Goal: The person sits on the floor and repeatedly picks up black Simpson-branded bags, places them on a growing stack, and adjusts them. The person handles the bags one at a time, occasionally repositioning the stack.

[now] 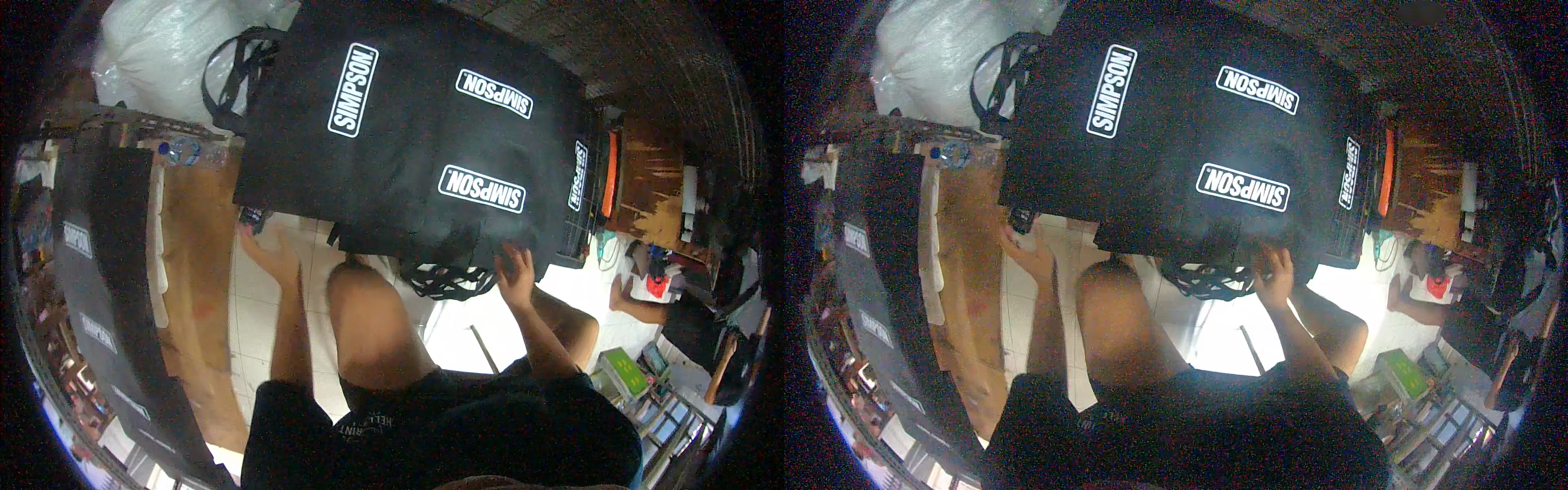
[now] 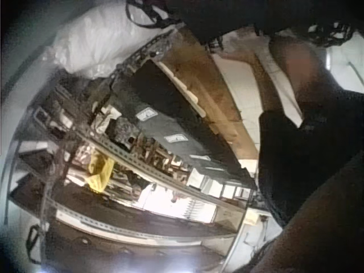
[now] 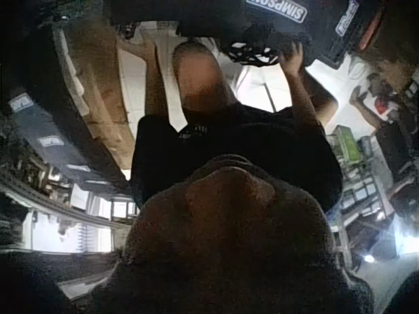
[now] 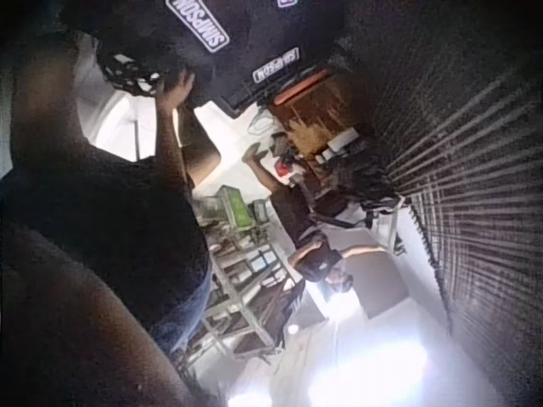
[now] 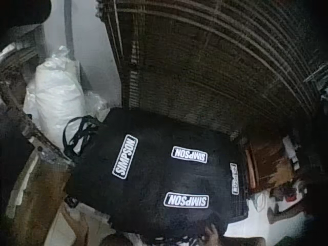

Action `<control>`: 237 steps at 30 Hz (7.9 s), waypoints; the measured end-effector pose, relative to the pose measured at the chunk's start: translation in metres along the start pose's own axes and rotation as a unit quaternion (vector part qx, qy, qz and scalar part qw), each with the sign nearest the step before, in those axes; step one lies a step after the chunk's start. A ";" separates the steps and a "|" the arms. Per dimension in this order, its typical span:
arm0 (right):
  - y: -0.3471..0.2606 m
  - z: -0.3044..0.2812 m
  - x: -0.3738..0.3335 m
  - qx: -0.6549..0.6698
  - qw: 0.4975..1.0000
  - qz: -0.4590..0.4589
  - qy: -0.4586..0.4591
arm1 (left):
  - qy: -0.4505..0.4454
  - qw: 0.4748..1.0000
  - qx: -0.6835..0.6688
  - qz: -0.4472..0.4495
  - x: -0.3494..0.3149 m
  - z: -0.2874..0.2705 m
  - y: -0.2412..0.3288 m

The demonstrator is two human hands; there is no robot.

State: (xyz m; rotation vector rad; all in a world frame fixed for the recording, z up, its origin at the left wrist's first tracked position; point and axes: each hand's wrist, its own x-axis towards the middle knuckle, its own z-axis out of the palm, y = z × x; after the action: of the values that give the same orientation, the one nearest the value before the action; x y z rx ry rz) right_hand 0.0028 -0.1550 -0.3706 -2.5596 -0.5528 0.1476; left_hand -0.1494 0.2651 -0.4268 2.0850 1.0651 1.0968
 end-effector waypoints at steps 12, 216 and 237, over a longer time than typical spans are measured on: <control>0.083 -0.131 -0.138 0.184 0.935 0.287 -0.092 | -0.055 0.971 -0.207 -0.109 -0.045 -0.118 0.165; 0.122 -0.035 0.020 -0.180 0.941 0.039 -0.285 | -0.852 0.523 -0.004 0.025 -0.291 -0.036 0.278; 0.026 -0.240 0.092 -0.213 0.909 -0.303 0.189 | -0.848 0.522 -0.075 0.052 -0.287 -0.045 0.297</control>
State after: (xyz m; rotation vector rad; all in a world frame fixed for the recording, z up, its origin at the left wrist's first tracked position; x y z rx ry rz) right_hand 0.1452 -0.2485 -0.1766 -2.5646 -1.2933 -0.7445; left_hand -0.1731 -0.1295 -0.3001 1.8030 -0.2328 -0.9606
